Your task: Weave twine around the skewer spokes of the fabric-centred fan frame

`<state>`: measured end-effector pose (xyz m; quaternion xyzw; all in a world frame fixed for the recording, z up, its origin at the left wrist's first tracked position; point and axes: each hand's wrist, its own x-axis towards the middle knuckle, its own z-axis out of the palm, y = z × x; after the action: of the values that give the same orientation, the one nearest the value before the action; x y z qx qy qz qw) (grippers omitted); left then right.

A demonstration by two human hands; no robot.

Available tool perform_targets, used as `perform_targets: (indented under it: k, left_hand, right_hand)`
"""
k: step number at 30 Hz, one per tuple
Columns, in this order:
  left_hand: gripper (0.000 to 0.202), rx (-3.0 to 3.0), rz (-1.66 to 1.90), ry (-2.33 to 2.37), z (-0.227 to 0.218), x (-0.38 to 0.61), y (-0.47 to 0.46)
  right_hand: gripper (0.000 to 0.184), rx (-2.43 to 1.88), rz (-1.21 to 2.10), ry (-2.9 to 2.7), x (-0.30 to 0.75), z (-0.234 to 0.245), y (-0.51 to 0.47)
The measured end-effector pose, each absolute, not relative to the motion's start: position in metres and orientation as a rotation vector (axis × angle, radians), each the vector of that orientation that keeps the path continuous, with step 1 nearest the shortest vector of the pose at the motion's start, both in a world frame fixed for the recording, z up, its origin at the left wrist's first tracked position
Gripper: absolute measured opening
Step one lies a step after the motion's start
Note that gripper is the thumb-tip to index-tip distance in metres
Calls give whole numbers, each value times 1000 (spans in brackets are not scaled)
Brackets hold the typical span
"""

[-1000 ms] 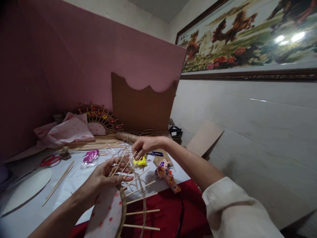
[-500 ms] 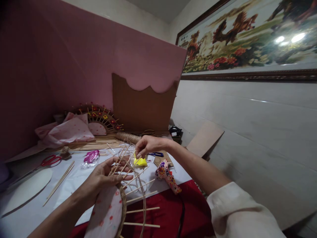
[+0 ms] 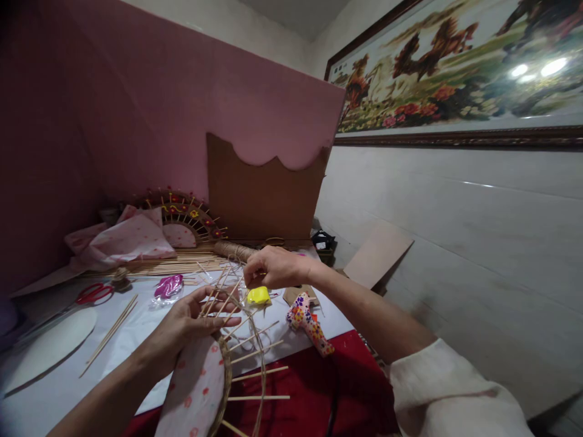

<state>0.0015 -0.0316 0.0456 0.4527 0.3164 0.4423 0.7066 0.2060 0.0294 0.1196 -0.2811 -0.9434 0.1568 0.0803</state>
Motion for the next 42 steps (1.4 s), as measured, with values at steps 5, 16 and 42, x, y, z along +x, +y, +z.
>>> perform_targets:
  k: [5,16,42]
  left_hand:
    - [33,1013,997,727,45,3,-33]
    - [34,1066,999,687,45,2,-30]
    - [37,922,1021,583,48,0,-33]
  right_hand:
    - [24,-685,263,-2966,190,123,2]
    - [19,-713,251,-2914,190,124,3]
    - [23,-903,1398,-2281,237,91,34]
